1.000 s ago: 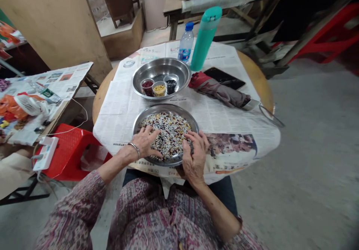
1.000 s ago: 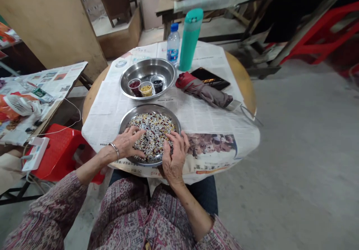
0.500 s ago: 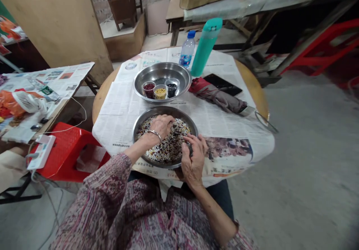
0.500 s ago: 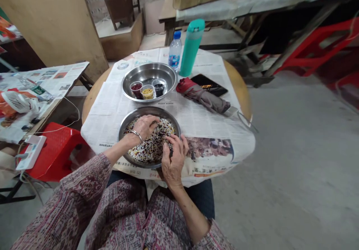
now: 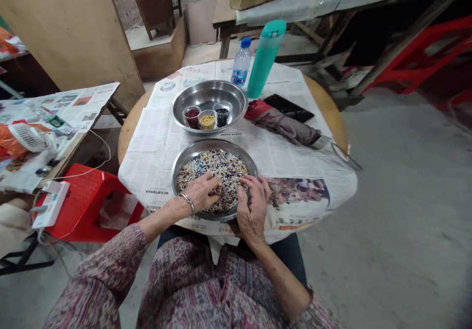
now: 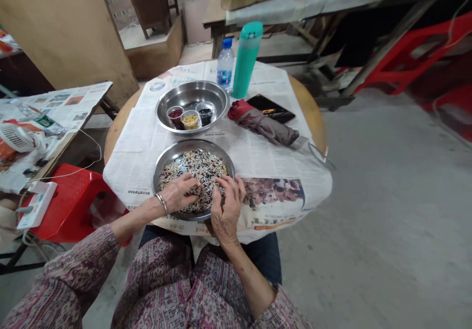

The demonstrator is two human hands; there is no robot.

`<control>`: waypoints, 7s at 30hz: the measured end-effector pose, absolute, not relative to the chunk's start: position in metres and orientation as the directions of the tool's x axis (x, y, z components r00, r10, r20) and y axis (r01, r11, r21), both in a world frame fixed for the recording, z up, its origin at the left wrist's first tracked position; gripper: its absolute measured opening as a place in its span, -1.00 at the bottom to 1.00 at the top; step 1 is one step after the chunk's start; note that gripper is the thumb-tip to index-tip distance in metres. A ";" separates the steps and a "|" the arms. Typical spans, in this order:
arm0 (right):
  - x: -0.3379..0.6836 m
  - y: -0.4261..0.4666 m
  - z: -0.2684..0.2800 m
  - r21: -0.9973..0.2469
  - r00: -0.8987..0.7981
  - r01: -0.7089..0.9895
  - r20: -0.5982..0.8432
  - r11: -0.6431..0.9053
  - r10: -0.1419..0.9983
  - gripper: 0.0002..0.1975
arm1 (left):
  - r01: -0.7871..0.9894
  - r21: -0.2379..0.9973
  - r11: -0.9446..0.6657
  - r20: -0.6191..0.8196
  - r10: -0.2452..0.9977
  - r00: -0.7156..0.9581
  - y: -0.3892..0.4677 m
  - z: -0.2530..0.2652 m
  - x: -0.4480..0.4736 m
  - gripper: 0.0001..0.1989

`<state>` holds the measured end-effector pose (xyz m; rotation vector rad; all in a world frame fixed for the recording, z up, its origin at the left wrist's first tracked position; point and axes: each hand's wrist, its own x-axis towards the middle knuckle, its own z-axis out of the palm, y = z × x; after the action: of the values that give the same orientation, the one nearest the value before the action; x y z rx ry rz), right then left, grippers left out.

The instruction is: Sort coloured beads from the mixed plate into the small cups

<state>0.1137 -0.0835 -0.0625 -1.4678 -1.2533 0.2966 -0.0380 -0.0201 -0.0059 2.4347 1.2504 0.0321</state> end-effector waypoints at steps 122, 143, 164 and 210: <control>0.067 -0.019 -0.039 -0.256 -0.466 0.822 0.211 0.508 0.859 -0.42 | 0.573 0.552 -0.606 0.457 0.795 0.400 -0.005 -0.025 -0.103 -0.82; 0.122 -0.032 -0.027 -0.168 -0.369 0.903 0.172 0.396 0.913 -0.65 | 0.496 0.836 -0.236 0.250 0.968 0.039 0.054 -0.036 -0.113 -0.77; 0.078 0.026 -0.020 -0.251 -0.234 0.922 0.249 0.296 0.940 -0.75 | 0.538 0.805 -0.250 0.198 0.968 0.153 0.077 -0.044 -0.121 -0.86; 0.125 -0.046 0.000 -0.469 -0.697 0.631 0.009 0.619 0.717 -0.79 | 0.480 0.845 -0.236 0.199 0.972 0.129 0.079 -0.048 -0.120 -0.85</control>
<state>0.1254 -0.0456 -0.0003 -1.1150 -2.6469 0.6538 -0.1204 0.0791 -0.0483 1.7984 1.4021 1.0297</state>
